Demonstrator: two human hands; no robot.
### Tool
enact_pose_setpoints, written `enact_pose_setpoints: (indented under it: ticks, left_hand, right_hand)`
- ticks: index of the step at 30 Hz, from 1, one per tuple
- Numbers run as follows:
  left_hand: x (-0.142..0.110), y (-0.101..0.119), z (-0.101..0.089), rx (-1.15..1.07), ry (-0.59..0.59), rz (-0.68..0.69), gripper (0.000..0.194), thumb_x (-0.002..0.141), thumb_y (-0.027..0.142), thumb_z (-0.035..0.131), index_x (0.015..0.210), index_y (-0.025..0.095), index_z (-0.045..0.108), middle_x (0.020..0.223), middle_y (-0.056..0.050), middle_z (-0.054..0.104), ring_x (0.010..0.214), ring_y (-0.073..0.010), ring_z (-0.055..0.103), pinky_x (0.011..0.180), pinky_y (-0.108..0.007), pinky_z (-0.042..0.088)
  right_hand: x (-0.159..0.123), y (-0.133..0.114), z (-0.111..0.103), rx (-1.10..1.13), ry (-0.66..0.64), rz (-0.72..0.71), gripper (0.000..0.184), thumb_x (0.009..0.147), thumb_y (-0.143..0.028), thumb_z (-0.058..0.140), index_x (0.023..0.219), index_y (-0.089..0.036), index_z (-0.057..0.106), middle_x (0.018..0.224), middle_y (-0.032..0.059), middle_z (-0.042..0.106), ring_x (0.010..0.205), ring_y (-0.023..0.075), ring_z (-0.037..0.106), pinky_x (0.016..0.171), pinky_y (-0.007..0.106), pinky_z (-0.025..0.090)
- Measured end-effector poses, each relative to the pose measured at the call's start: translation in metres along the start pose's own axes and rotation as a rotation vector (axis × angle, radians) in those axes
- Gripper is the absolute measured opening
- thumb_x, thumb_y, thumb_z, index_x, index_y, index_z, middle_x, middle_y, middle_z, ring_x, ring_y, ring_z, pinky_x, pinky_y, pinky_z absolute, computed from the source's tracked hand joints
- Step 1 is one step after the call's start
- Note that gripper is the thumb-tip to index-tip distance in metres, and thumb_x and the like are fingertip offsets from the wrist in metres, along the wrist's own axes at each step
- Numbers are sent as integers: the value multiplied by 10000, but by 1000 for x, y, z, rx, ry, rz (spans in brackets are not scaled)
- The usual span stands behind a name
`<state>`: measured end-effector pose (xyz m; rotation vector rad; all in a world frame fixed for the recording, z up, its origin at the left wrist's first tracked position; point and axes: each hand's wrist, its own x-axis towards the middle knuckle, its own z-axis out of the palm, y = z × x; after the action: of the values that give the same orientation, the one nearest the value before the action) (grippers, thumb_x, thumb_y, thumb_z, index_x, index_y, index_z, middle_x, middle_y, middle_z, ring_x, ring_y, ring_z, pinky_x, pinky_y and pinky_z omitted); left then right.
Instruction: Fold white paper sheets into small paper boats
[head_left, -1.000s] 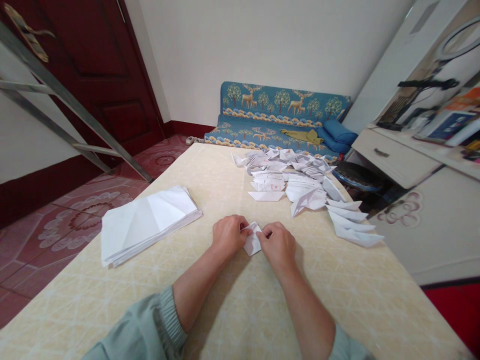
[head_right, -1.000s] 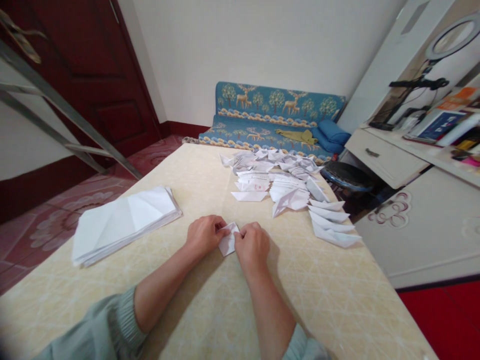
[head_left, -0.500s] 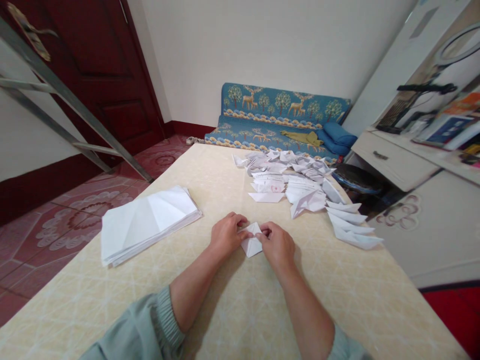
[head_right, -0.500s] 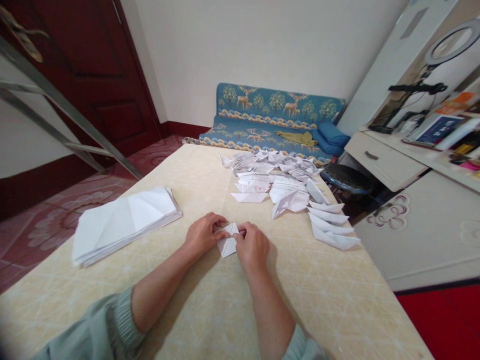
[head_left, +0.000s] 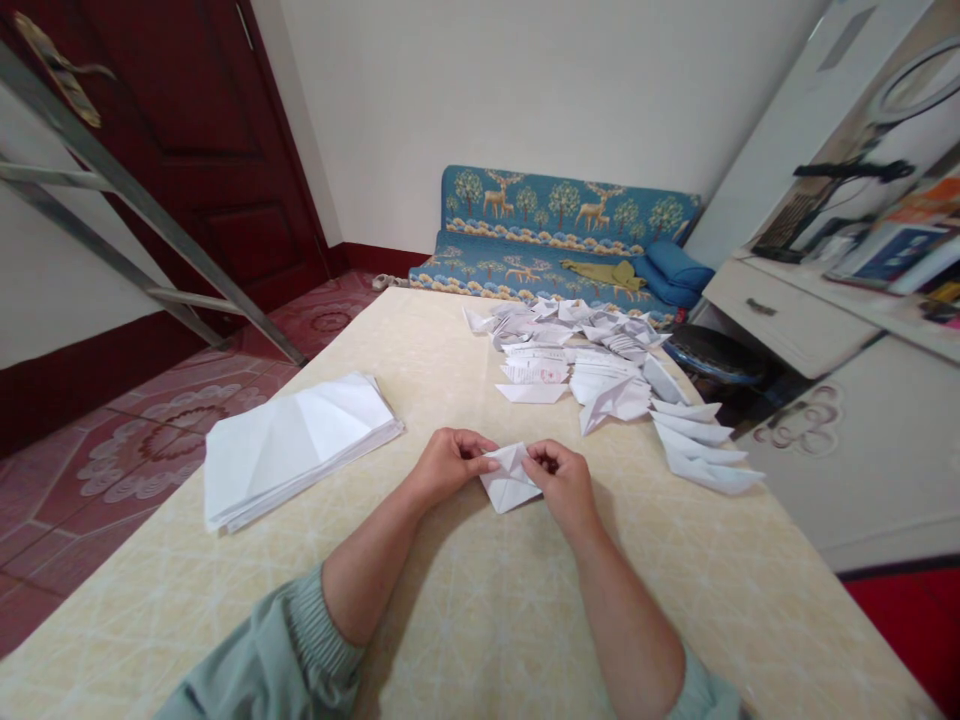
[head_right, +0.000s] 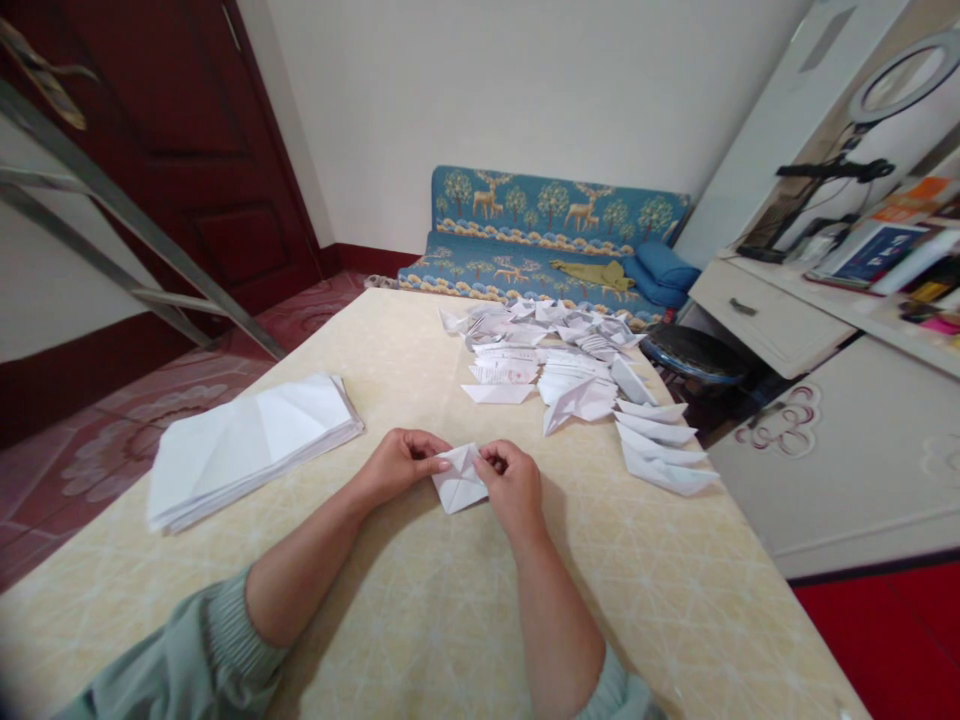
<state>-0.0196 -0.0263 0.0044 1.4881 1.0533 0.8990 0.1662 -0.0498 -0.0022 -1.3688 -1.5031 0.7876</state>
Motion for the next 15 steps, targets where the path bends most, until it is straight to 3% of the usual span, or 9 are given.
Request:
enact_pose_setpoints:
  ticks: [6,12,15]
  left_hand:
    - [-1,2,1,-5,31,56,250,648,334,702,655,100,613,586,-8,601,515,-83,490,496,-185,361]
    - [-7,9,3,38,-168,78,292,709,366,649,693,74,660,569,4,558,516,-80,454,472,-178,306]
    - [-7,9,8,-28,-59,33,319,708,382,646,689,64,668,544,0,555,489,-80,442,461,-184,299]
  right_hand:
    - [-2,-8,0,-14,-17,-47,58,711,-228,554,688,-176,564,619,-23,521,588,125,475,550,219,369]
    - [-6,-18,5,27,-73,-129,74,726,-204,571,661,-181,545,646,-18,513,630,130,486,585,229,389]
    - [-8,-23,10,86,18,-120,84,709,-214,617,767,-189,562,726,-9,547,676,138,520,607,236,414]
